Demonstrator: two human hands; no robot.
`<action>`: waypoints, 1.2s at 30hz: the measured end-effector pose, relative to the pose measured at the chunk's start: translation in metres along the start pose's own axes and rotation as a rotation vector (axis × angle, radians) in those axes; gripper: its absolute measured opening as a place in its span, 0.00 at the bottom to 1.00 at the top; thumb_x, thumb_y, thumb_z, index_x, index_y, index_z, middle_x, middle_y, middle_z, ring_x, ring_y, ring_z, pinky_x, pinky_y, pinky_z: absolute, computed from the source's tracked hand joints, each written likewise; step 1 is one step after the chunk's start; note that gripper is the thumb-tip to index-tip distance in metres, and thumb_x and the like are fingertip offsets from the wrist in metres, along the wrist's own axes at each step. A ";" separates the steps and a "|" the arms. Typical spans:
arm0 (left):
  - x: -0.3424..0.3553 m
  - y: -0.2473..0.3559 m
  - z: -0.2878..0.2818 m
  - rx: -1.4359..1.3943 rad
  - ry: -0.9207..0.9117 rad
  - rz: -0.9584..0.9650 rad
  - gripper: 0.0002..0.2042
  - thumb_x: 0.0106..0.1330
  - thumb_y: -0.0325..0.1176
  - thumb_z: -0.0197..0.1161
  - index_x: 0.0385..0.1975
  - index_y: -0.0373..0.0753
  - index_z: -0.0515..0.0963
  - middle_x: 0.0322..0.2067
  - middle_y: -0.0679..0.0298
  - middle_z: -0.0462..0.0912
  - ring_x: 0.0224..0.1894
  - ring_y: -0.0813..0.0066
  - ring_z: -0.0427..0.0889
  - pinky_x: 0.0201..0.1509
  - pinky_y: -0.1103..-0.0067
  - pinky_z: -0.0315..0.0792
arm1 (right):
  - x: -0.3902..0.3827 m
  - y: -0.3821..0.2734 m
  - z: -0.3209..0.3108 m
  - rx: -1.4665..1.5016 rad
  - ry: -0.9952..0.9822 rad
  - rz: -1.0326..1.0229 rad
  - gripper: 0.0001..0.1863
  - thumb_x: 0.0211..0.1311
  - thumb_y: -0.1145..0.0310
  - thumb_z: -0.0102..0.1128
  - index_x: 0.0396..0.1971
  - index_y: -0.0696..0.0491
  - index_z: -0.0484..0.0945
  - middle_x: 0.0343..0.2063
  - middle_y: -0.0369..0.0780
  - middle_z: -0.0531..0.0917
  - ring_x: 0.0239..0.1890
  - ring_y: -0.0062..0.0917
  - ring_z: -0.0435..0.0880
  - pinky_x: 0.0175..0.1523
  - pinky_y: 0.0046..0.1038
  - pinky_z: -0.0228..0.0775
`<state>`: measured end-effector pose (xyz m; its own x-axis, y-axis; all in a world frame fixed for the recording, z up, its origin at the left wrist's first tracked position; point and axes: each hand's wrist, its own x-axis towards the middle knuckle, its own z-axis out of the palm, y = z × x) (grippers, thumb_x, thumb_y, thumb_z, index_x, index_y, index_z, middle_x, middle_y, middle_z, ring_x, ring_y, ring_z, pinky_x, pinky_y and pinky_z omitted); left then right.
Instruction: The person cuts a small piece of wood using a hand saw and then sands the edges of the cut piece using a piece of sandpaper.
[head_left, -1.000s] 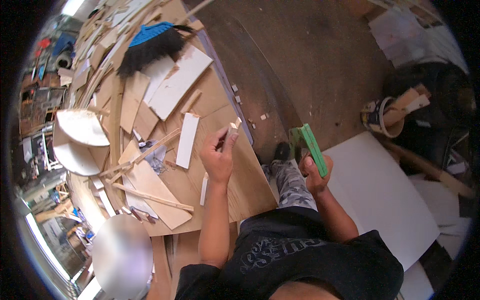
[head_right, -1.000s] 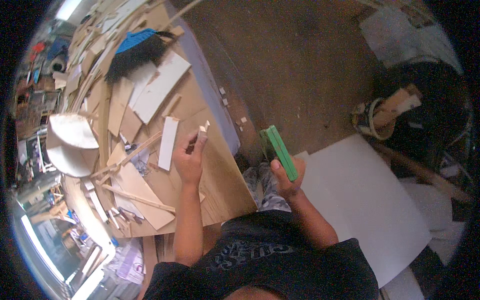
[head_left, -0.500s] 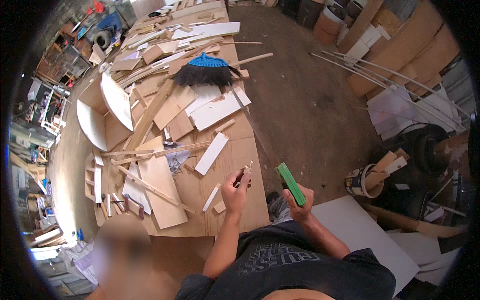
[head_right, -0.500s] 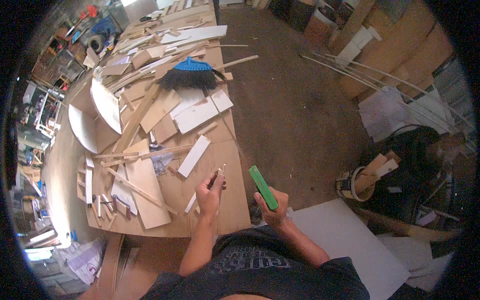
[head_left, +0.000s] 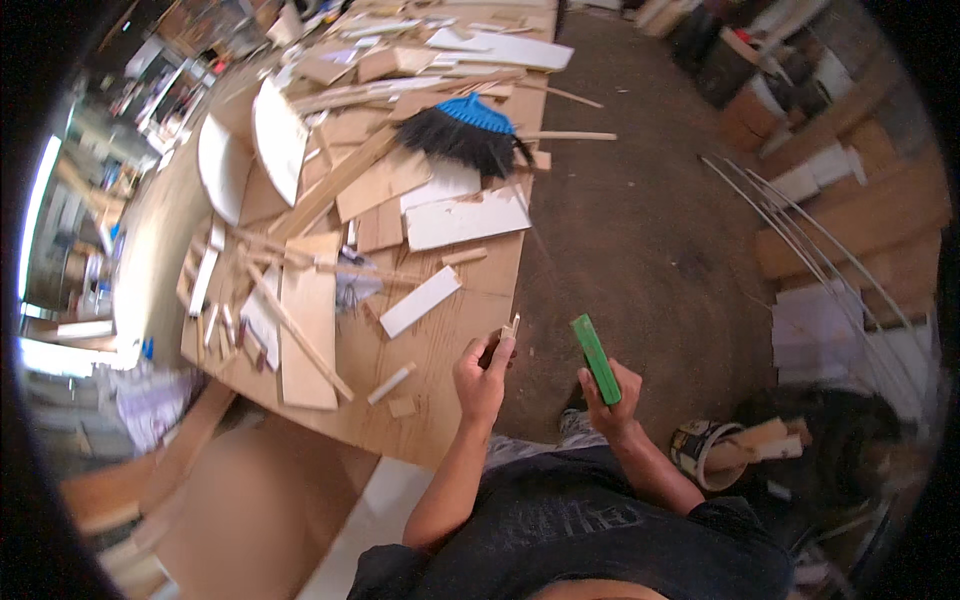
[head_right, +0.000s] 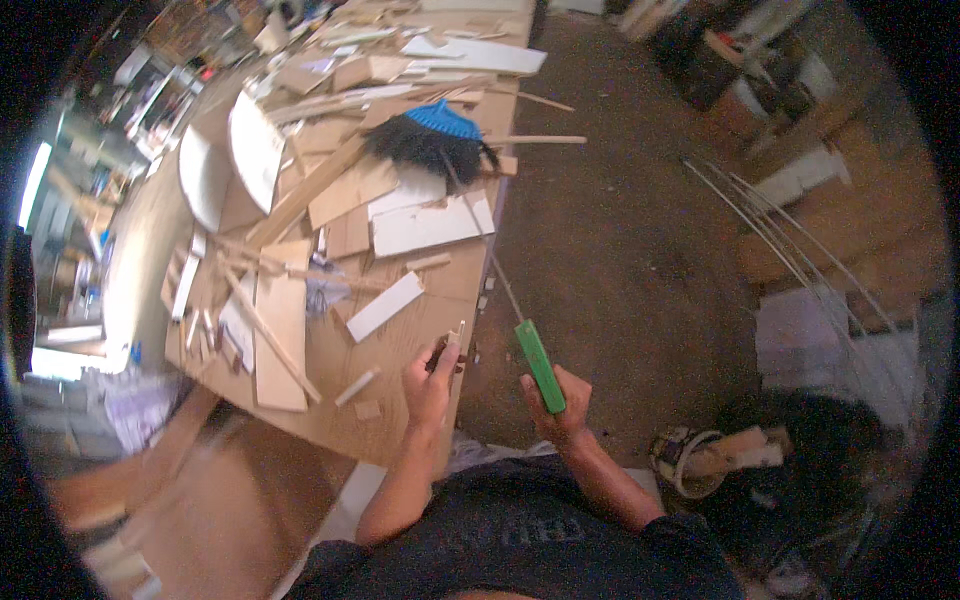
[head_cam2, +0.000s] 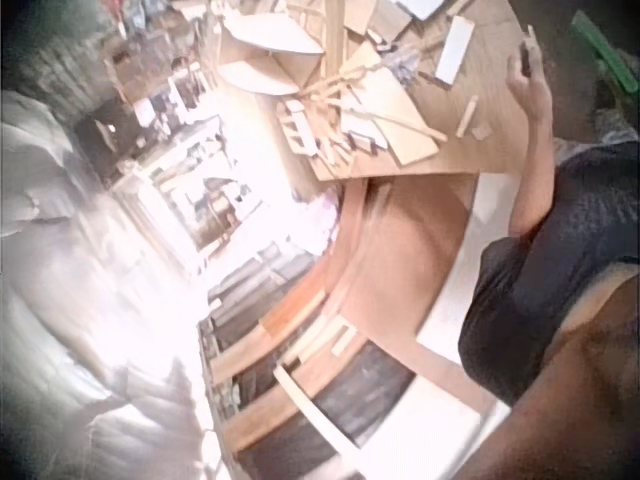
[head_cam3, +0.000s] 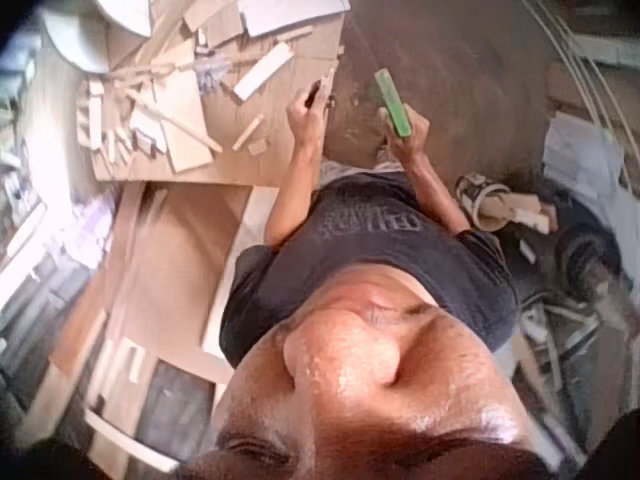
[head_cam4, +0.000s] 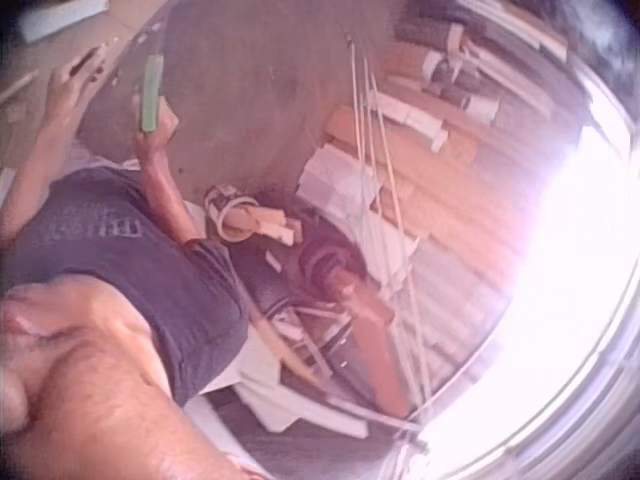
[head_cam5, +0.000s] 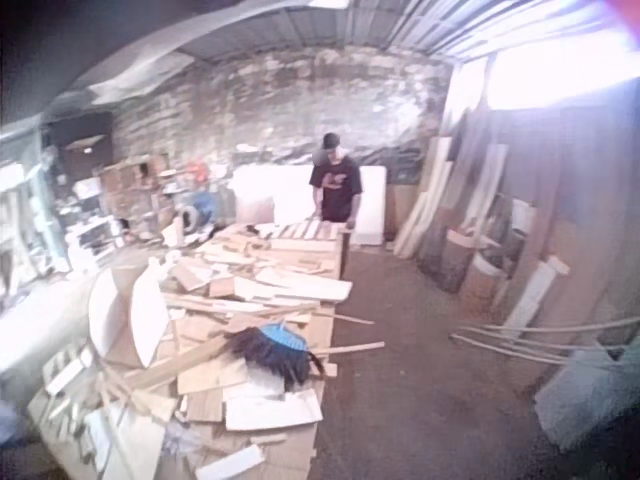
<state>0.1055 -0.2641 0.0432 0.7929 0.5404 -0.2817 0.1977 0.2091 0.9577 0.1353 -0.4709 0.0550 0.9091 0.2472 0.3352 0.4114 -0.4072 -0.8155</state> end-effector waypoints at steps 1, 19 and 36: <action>-0.005 -0.003 0.010 -0.011 0.046 -0.030 0.15 0.73 0.37 0.69 0.48 0.31 0.86 0.35 0.69 0.86 0.36 0.84 0.81 0.42 0.83 0.75 | 0.007 0.015 -0.008 0.030 -0.041 0.004 0.15 0.66 0.66 0.71 0.24 0.56 0.76 0.17 0.42 0.75 0.17 0.28 0.76 0.24 0.32 0.66; 0.120 0.039 0.116 -0.202 0.327 0.172 0.15 0.73 0.36 0.69 0.48 0.29 0.84 0.36 0.63 0.88 0.38 0.81 0.84 0.45 0.82 0.77 | 0.228 0.099 0.005 -0.030 -0.288 -0.291 0.15 0.59 0.69 0.76 0.25 0.55 0.74 0.20 0.47 0.78 0.22 0.45 0.81 0.27 0.39 0.72; 0.484 0.088 0.246 -0.282 0.590 0.161 0.16 0.71 0.34 0.69 0.51 0.29 0.83 0.40 0.63 0.87 0.37 0.77 0.85 0.41 0.79 0.78 | 0.623 0.272 0.126 -0.072 -0.466 -0.623 0.14 0.60 0.67 0.74 0.26 0.53 0.75 0.21 0.44 0.79 0.23 0.43 0.82 0.28 0.42 0.74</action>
<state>0.6483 -0.1849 0.0061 0.3357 0.9208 -0.1985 -0.1180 0.2502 0.9610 0.8052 -0.3175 -0.0177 0.3949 0.7863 0.4752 0.8545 -0.1243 -0.5043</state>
